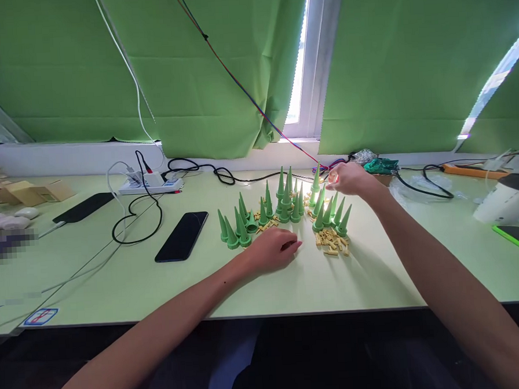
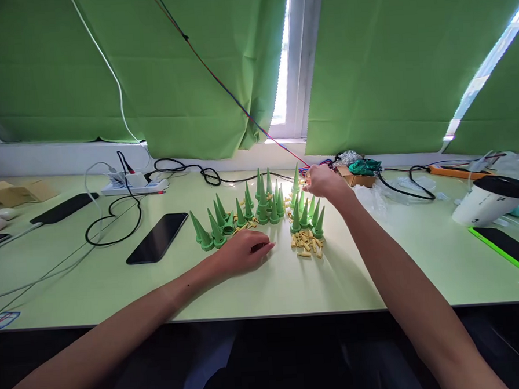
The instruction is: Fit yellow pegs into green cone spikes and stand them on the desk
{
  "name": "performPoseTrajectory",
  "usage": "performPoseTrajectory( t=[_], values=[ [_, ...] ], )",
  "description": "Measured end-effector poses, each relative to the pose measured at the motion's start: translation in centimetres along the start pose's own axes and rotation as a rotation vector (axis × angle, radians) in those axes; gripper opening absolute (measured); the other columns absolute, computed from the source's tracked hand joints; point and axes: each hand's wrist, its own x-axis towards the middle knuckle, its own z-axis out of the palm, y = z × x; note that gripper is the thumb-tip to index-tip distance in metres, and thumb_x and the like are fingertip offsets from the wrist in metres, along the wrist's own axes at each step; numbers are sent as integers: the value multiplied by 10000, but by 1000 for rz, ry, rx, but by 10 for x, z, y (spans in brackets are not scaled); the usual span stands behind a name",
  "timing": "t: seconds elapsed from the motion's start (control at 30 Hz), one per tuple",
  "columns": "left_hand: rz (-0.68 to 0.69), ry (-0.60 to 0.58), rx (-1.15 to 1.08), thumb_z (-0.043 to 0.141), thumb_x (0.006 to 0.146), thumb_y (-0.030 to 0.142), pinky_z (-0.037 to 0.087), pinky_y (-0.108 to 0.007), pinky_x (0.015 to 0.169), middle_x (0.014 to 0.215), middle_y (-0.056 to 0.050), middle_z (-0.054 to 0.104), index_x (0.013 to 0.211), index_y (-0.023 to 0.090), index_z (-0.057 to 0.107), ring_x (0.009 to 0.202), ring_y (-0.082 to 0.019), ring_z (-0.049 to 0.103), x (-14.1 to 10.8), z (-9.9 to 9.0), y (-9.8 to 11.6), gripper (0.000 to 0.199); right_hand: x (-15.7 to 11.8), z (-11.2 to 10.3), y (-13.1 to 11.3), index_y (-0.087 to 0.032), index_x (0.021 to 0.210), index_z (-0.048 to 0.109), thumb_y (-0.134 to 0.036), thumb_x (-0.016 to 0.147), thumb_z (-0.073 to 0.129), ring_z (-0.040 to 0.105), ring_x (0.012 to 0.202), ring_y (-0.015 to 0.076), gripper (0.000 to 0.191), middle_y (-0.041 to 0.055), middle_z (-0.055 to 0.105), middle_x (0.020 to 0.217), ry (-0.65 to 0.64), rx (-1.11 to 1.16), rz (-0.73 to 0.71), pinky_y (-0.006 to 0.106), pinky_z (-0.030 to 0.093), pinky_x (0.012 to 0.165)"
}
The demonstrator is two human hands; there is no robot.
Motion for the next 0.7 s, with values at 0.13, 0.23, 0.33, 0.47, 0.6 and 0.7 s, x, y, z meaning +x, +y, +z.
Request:
performPoseTrajectory(
  t=[0.13,0.23,0.33,0.47,0.6,0.7],
  values=[
    [11,-1,7,427,958,291,241,-289,553,567,13,404,608,171,345,531,-106,341,0,1,-1,380,-8,-7,-5,-156,1042,722,-330,845,710,689,846,221,263,125,731,972,-115,17,46,268,480,667],
    [11,4,7,418,962,289,240,-287,550,559,15,394,605,170,345,523,-104,338,0,1,-1,383,-12,-9,-8,-138,1087,707,-220,846,700,683,715,178,255,91,740,851,-217,95,78,228,451,555],
    [16,9,8,422,958,282,234,-290,548,554,16,386,601,171,338,520,-105,330,-1,0,0,383,-12,-7,-10,-118,1041,721,-74,813,666,680,710,160,239,74,743,806,-205,98,36,198,440,545],
    [14,5,4,418,961,287,230,-292,550,560,14,396,601,170,339,525,-105,335,0,-1,2,387,-7,-1,-9,-101,955,736,-22,778,649,680,767,177,213,111,745,895,-119,24,-28,205,440,573],
    [12,14,13,420,961,288,228,-295,552,565,13,403,600,169,332,527,-105,331,-1,0,1,390,-4,-1,-7,-94,964,730,-103,819,638,669,743,214,172,155,719,909,-19,-17,-12,262,452,615],
    [12,11,10,416,966,298,230,-294,551,569,13,402,604,169,331,529,-105,329,-1,1,0,393,-5,-4,-6,-87,921,720,-99,849,577,663,759,247,160,183,695,887,90,-32,-33,304,468,661]
  ],
)
